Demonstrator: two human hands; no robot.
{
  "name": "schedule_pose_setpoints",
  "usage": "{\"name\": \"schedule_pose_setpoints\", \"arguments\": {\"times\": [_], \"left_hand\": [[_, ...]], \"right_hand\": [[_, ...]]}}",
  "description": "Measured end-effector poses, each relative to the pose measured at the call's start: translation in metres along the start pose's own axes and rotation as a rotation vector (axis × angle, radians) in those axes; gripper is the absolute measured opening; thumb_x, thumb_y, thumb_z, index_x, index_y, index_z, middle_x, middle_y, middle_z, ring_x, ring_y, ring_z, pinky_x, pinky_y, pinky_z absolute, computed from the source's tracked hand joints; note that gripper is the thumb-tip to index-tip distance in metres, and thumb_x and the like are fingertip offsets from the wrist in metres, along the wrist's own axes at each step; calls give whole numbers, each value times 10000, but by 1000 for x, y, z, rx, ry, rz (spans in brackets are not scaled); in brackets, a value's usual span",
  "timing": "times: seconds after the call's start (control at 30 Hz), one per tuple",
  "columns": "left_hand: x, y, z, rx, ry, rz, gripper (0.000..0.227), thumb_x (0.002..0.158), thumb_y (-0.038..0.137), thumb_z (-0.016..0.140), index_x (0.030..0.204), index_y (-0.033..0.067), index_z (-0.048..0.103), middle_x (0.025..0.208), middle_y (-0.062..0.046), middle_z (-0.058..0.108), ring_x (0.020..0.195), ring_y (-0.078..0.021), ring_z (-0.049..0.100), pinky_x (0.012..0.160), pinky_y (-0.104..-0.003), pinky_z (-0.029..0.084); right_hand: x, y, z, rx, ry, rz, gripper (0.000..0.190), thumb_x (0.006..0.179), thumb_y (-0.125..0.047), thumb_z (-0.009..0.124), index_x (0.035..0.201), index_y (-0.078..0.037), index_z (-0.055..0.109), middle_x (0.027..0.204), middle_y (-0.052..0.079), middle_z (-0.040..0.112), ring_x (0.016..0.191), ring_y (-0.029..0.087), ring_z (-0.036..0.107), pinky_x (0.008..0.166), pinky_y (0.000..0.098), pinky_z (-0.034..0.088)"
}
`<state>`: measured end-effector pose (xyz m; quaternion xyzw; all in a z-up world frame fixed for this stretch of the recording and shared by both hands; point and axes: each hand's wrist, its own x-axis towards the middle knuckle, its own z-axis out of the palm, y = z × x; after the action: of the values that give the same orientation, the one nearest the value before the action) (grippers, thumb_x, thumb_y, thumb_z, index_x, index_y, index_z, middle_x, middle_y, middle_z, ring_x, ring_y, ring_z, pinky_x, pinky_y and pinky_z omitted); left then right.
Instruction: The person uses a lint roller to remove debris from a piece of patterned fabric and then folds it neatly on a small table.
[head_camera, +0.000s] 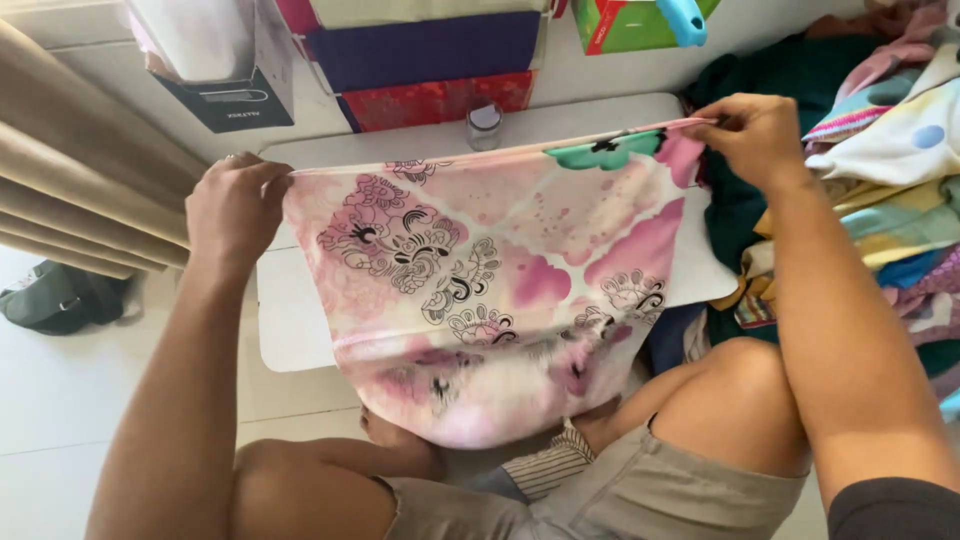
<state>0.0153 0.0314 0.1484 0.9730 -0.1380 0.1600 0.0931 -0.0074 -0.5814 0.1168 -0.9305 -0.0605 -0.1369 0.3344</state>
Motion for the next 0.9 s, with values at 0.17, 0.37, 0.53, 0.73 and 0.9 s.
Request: {"name": "schedule_pose_setpoints", "arguments": {"times": [0.17, 0.37, 0.53, 0.73, 0.9], "left_hand": [[31, -17, 57, 87, 63, -79, 139, 938, 168, 732, 1018, 186, 843, 1019, -87, 682, 874, -290, 649, 635, -431, 545], [54, -22, 94, 126, 109, -146, 165, 918, 143, 709, 1025, 163, 833, 988, -129, 672, 710, -330, 661, 565, -453, 525], [40, -24, 107, 514, 317, 67, 103, 912, 174, 709, 921, 244, 784, 901, 21, 706, 569, -105, 654, 379, -255, 439], [8, -24, 120, 239, 101, 22, 125, 978, 178, 714, 1038, 204, 821, 998, -4, 714, 674, -182, 708, 470, -322, 490], [-22, -33, 104, 150, -100, 92, 62, 1026, 185, 726, 1037, 156, 780, 957, 7, 737, 718, -153, 698, 513, -281, 527]], "right_hand": [[31, -7, 39, 42, 71, 79, 131, 982, -18, 810, 1079, 58, 763, 779, 77, 677, 578, 113, 556, 527, 231, 476], [66, 23, 79, 288, 97, 186, 72, 997, 67, 694, 1068, 80, 700, 862, 93, 688, 699, 151, 708, 633, 232, 616], [71, 50, 102, 315, 121, 135, 86, 1002, 110, 661, 1079, 82, 689, 906, 129, 702, 745, 182, 736, 669, 246, 661], [41, 57, 96, 255, -90, 181, 142, 955, 97, 718, 1091, 59, 709, 981, 128, 636, 749, 200, 663, 652, 290, 634], [5, 55, 74, -138, -357, -49, 165, 935, -77, 801, 1056, 26, 758, 911, 107, 740, 734, 230, 671, 699, 320, 552]]}}
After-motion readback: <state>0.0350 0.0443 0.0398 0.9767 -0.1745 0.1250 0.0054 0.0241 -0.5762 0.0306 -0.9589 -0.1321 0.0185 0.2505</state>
